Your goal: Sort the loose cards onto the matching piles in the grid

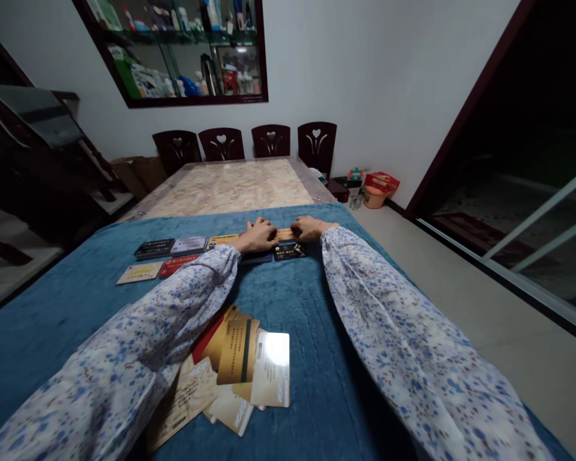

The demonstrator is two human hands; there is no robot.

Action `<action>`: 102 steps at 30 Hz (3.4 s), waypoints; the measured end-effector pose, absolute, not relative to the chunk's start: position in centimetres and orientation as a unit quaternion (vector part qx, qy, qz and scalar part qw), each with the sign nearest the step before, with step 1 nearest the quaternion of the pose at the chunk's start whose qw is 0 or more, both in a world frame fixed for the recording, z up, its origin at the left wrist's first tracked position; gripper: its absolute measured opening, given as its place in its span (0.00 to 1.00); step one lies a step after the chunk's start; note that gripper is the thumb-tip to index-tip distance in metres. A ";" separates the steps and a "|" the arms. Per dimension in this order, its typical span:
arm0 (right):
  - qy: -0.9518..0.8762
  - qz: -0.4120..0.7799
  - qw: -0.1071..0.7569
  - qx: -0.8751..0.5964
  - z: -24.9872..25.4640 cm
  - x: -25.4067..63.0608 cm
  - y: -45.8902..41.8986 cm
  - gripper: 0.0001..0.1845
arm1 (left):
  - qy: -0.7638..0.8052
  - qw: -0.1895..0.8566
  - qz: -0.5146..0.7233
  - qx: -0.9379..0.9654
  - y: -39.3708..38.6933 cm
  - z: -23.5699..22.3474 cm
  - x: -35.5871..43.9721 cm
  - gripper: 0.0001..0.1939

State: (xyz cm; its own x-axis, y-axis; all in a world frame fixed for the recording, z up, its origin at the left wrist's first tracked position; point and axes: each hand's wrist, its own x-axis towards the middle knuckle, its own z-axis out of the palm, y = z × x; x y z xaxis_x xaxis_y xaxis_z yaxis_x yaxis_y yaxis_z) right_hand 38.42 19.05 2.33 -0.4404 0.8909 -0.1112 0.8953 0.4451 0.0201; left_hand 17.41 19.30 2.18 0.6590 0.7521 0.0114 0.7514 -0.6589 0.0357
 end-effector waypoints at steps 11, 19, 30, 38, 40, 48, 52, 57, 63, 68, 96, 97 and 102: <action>0.840 -0.019 0.038 0.542 2.2 38.3 18.6 0.16 | 0.404 0.008 0.017 0.915 18.9 2.2 17.2 0.14; 0.828 -0.016 -0.003 0.560 2.6 39.4 18.1 0.32 | 0.413 0.002 0.039 0.910 18.1 2.9 16.9 0.17; 0.836 0.015 -0.031 0.547 4.4 38.9 14.6 0.20 | 0.419 -0.026 0.059 0.906 15.5 4.1 14.5 0.16; 0.842 0.036 -0.040 0.537 5.3 36.3 10.9 0.13 | 0.406 -0.034 0.064 0.911 13.1 4.5 11.8 0.18; 0.845 0.041 -0.033 0.532 5.3 35.6 10.1 0.12 | 0.408 -0.035 0.063 0.910 12.3 4.7 11.1 0.19; 0.878 0.023 -0.060 0.474 4.8 32.6 7.6 0.10 | 0.420 -0.038 0.067 0.904 9.1 4.4 8.3 0.18; 0.898 0.023 -0.093 0.430 4.1 31.4 6.8 0.10 | 0.420 -0.031 0.074 0.904 7.7 4.3 6.8 0.19; 0.900 0.018 -0.071 0.429 3.5 29.9 6.0 0.11 | 0.423 -0.007 0.079 0.903 6.1 4.3 5.0 0.18; 0.902 0.005 -0.072 0.426 3.3 28.4 4.9 0.11 | 0.428 -0.010 0.114 0.896 4.6 3.3 2.9 0.17; 0.906 -0.002 -0.079 0.416 2.7 27.4 3.9 0.11 | 0.427 -0.010 0.126 0.895 3.0 2.5 1.4 0.15; 0.960 -0.040 -0.121 0.250 1.3 22.6 -1.7 0.11 | 0.429 0.004 0.158 0.889 -4.6 0.6 -3.7 0.15; 0.961 -0.041 -0.119 0.247 1.4 22.6 -1.8 0.13 | 0.426 0.004 0.161 0.890 -4.7 0.6 -3.7 0.15; 0.968 -0.049 -0.105 0.224 1.9 22.5 -2.4 0.14 | 0.405 0.012 0.166 0.899 -5.8 0.9 -3.6 0.14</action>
State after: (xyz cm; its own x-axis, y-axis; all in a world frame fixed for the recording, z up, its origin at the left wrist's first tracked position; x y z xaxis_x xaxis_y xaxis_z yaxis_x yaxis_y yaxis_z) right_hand 22.46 -2.37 1.86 -0.8778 0.4433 0.1816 0.4226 0.8951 -0.1420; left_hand -3.61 -5.76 0.85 0.6169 0.7325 0.2879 0.7245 -0.6715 0.1559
